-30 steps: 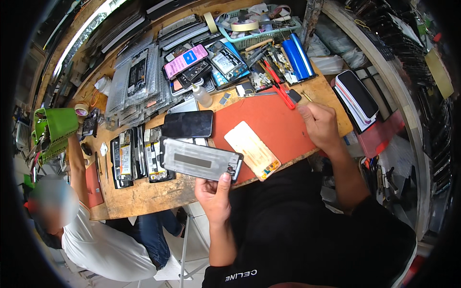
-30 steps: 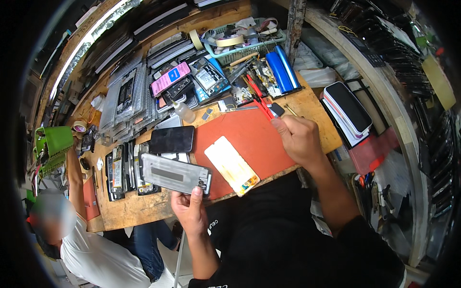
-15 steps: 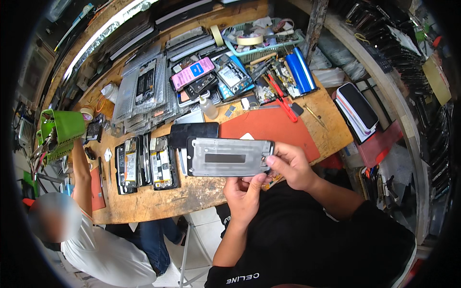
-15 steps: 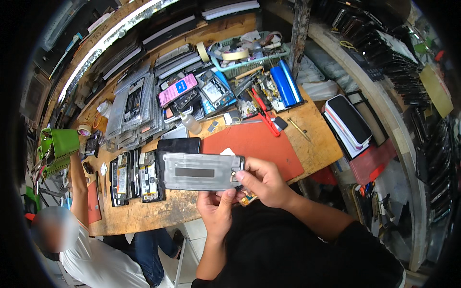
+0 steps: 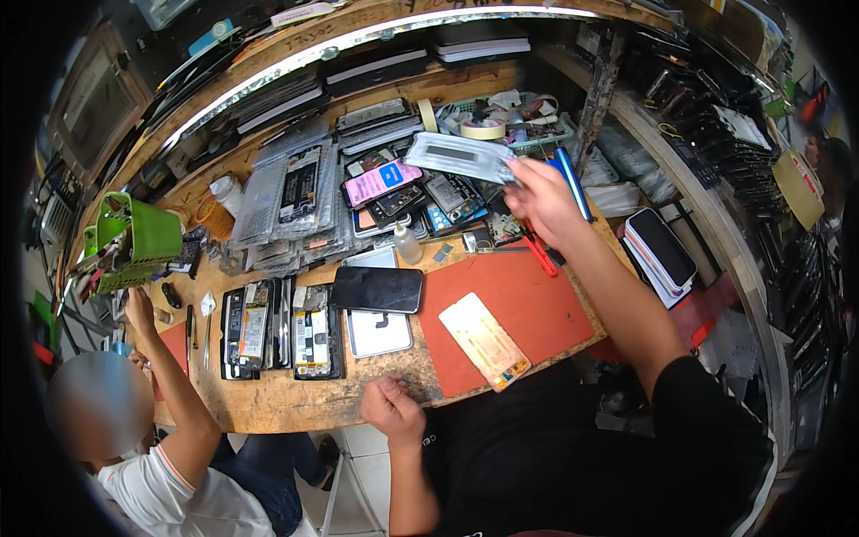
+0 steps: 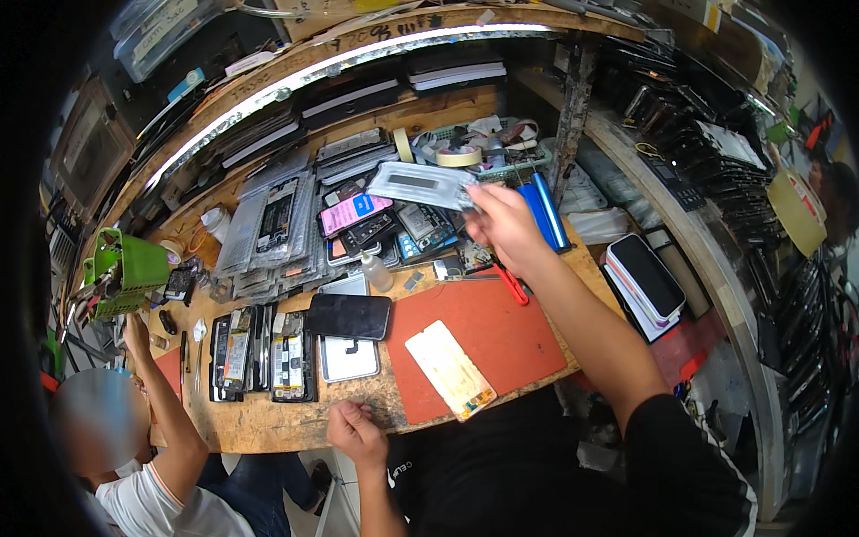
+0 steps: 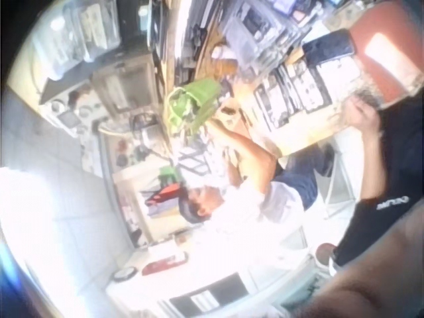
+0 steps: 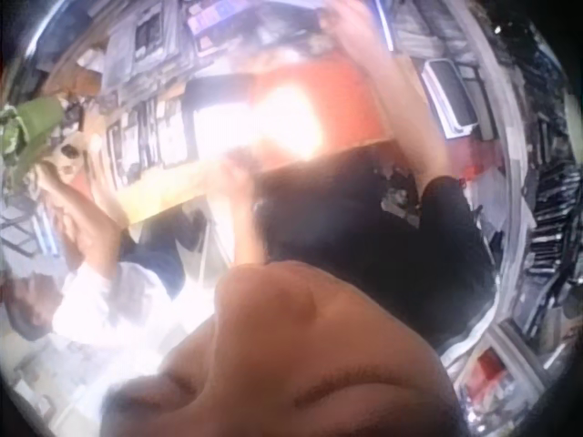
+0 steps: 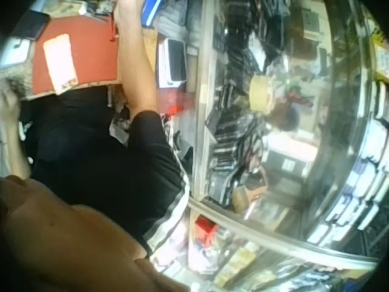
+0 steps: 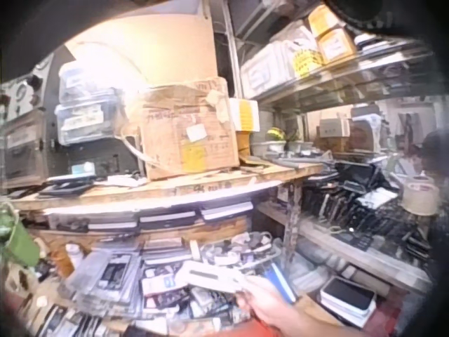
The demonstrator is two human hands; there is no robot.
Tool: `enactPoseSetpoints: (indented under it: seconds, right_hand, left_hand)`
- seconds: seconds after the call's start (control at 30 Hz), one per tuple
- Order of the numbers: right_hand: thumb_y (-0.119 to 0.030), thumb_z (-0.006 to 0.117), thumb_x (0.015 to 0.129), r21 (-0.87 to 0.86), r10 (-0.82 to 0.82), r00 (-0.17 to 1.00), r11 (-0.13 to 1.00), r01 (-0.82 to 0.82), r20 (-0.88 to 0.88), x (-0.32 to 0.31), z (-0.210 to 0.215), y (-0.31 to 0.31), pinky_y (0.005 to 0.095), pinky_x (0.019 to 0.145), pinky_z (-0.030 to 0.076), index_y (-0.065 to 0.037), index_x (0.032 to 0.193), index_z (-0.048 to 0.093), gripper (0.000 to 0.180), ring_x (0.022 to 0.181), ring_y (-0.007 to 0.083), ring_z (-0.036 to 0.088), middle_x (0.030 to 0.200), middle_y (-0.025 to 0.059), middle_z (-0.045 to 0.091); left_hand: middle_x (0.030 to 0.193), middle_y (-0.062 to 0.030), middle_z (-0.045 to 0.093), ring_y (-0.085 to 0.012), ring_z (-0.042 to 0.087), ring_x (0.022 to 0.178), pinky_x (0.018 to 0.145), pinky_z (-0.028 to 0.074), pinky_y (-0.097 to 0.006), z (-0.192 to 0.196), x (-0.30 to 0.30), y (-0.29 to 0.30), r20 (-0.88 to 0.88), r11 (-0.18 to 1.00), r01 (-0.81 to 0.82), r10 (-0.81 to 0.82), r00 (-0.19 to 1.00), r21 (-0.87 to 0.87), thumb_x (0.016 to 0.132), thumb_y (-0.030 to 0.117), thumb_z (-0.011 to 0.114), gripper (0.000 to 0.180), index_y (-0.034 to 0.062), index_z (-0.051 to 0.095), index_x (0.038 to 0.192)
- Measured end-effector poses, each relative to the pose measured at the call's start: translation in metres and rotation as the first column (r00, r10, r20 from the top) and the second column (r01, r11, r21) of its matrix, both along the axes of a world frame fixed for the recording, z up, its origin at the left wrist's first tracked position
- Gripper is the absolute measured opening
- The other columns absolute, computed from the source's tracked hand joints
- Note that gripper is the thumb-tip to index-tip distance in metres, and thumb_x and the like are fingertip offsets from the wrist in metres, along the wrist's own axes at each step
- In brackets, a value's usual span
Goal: The person cleans a smartphone back panel with a toothbrush and liquid, then writes on it with a marker. They wrap the panel in bubble wrap and place it on the table. The person then picks up a black smartphone, removes its back cover, and inspects the internal components.
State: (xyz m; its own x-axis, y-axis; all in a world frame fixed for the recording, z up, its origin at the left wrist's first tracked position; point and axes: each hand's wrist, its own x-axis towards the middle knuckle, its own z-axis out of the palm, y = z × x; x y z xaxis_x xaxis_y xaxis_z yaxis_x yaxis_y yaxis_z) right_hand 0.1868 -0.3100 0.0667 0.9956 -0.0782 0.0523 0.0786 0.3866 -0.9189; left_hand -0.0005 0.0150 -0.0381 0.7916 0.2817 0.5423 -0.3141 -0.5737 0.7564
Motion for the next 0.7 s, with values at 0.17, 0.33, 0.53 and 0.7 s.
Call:
enactPoseSetpoints:
  seconds: [0.17,0.33,0.53,0.7]
  right_hand:
    - [-0.030,0.063,0.109,-0.177,0.079,0.997,0.981,-0.082,-0.024,0.118,0.026,0.035,0.0232,0.053,0.050,-0.004,0.104,0.066,0.026,0.064,0.0103,0.065,0.087,0.0051,0.068]
    - [-0.026,0.058,0.109,-0.178,-0.021,0.992,0.984,-0.002,-0.126,0.183,0.039,0.072,0.0246,0.047,0.049,-0.001,0.113,0.062,0.025,0.065,0.0119,0.065,0.092,0.0076,0.067]
    - [-0.022,0.055,0.109,-0.225,-0.126,0.978,0.970,0.087,-0.165,0.225,0.044,0.088,0.0255,0.045,0.047,-0.002,0.114,0.061,0.021,0.064,0.0147,0.064,0.091,0.0076,0.066]
    - [-0.020,0.054,0.108,-0.258,-0.179,0.962,0.958,0.123,-0.206,0.253,0.054,0.086,0.0268,0.044,0.045,-0.006,0.114,0.062,0.018,0.060,0.0137,0.060,0.085,0.0056,0.064]
  left_hand:
    - [0.069,-0.0090,0.064,-0.0194,0.061,0.057,0.058,0.047,-0.033,0.007,0.006,-0.010,0.041,0.981,-0.089,0.098,0.994,-0.170,0.107,0.008,0.054,0.021,-0.0036,0.065,0.120]
    - [0.070,-0.0091,0.064,-0.0204,0.060,0.056,0.056,0.047,-0.033,0.009,0.006,-0.008,0.094,0.996,-0.087,0.088,0.992,-0.018,0.100,0.005,0.062,0.027,-0.0071,0.064,0.124]
    - [0.071,-0.0100,0.066,-0.0218,0.064,0.058,0.055,0.048,-0.035,-0.007,0.009,-0.010,0.184,0.988,-0.150,0.144,0.972,0.022,0.099,0.002,0.061,0.028,-0.0082,0.064,0.124]
    - [0.070,-0.0091,0.066,-0.0173,0.063,0.057,0.056,0.049,-0.031,-0.011,0.008,-0.007,0.139,0.991,-0.105,0.093,0.986,0.078,0.106,0.004,0.056,0.029,-0.0076,0.062,0.132]
